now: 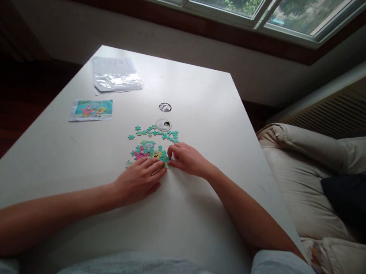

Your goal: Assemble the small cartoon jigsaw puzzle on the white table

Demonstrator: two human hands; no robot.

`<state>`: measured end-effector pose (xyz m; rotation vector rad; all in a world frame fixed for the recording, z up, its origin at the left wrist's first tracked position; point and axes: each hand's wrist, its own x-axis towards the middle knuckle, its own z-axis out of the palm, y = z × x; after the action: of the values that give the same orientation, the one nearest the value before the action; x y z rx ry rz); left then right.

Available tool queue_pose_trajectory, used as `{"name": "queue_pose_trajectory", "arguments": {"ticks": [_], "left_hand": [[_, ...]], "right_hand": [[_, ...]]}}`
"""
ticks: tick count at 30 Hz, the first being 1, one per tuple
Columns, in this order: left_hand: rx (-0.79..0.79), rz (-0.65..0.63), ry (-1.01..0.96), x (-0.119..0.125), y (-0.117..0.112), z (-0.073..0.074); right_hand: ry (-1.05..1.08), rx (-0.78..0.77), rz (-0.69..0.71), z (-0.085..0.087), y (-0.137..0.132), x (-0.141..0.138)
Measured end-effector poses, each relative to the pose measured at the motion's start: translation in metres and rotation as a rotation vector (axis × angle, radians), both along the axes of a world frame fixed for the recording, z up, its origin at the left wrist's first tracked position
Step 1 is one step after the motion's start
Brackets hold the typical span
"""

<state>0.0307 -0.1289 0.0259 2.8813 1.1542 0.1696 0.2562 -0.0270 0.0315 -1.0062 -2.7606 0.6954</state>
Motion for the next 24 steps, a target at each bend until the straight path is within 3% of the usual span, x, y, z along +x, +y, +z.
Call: {"name": "queue_pose_trajectory", "arguments": {"ticks": [24], "left_hand": [[0.004,-0.019,-0.044,-0.003,0.0086,-0.0048]], "right_hand": [[0.035,0.014,-0.038,-0.0066,0.0011,-0.0032]]}}
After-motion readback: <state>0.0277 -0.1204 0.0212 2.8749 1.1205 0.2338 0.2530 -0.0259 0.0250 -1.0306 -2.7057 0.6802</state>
